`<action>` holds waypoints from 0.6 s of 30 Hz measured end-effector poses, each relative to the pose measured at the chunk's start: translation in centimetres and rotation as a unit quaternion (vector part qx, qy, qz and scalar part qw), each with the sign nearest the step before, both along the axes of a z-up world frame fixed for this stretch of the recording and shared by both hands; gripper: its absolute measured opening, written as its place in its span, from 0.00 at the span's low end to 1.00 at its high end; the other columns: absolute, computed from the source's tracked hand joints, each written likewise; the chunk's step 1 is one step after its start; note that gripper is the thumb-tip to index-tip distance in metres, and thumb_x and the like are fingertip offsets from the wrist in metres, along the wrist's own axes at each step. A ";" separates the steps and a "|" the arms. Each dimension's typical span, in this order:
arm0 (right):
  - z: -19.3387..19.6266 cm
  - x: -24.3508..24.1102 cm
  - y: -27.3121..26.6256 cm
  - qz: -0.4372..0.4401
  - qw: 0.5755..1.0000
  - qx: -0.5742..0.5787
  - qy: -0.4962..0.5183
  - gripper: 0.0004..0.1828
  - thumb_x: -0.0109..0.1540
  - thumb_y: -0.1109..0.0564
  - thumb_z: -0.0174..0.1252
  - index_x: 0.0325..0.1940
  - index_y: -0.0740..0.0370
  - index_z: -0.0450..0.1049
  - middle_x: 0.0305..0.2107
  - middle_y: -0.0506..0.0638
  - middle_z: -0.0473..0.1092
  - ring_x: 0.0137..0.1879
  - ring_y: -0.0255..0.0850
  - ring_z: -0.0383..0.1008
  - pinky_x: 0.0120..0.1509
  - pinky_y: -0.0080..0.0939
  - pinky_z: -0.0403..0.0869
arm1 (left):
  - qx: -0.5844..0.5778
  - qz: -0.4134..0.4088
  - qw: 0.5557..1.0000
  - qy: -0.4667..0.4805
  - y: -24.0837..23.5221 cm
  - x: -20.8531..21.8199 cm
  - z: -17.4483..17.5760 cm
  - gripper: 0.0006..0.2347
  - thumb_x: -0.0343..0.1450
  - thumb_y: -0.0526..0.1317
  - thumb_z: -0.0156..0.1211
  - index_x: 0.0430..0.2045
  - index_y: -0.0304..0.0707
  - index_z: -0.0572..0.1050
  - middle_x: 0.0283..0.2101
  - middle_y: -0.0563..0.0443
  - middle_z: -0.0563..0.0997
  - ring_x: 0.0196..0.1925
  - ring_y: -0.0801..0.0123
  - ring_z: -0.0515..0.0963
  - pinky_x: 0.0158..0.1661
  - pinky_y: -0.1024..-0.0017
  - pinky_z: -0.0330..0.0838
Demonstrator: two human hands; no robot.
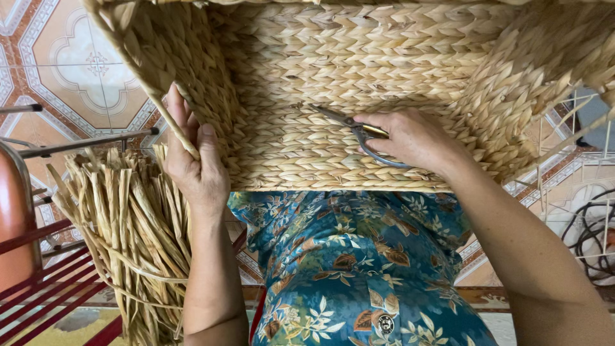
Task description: The person is finishing a woven basket by trimming loose strands with scissors and then wrapping the rim with yellow tape. They handle the basket, scissors, and tape roll while seated on the floor.
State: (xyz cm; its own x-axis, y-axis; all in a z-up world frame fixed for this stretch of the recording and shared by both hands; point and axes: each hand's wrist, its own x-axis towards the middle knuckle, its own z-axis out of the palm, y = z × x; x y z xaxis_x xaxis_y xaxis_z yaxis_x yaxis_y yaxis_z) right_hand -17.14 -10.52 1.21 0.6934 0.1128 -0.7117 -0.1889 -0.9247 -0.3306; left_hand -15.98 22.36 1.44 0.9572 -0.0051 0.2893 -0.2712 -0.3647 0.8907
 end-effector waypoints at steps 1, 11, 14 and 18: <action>0.0 0.0 0.0 -0.004 1.000 -0.006 0.016 0.29 0.66 0.40 0.57 0.72 0.34 0.66 0.17 0.57 0.67 0.20 0.42 0.60 0.25 0.46 0.68 | -0.003 0.002 1.000 0.002 0.0 0.0 0.0 0.20 0.83 0.25 0.48 0.72 0.31 0.58 0.75 0.42 0.63 0.75 0.59 0.68 0.73 0.64 0.67; 5.7 -9.1 -7.1 -0.224 0.950 0.128 -0.175 0.34 0.56 0.46 0.66 0.67 0.45 0.72 0.23 0.42 0.75 0.22 0.31 0.65 0.24 0.36 0.60 | -0.004 -0.008 0.999 -0.032 0.7 -0.1 -1.3 0.21 0.84 0.21 0.47 0.74 0.31 0.57 0.77 0.43 0.61 0.74 0.63 0.67 0.71 0.70 0.63; 7.2 -14.8 -8.9 -0.247 0.870 0.268 -0.331 0.38 0.59 0.48 0.69 0.72 0.58 0.69 0.28 0.45 0.70 0.30 0.30 0.66 0.34 0.30 0.61 | -0.058 0.015 0.998 0.010 0.7 -0.2 -1.8 0.24 0.82 0.20 0.46 0.76 0.31 0.57 0.65 0.46 0.70 0.49 0.75 0.67 0.49 0.80 0.65; 7.1 -19.0 -8.9 -0.406 0.746 0.328 -0.414 0.36 0.58 0.50 0.69 0.69 0.64 0.72 0.30 0.43 0.72 0.32 0.28 0.70 0.37 0.25 0.65 | -0.104 -0.015 0.994 0.013 0.8 0.1 -2.0 0.25 0.83 0.19 0.43 0.77 0.32 0.54 0.68 0.45 0.69 0.39 0.82 0.65 0.39 0.85 0.62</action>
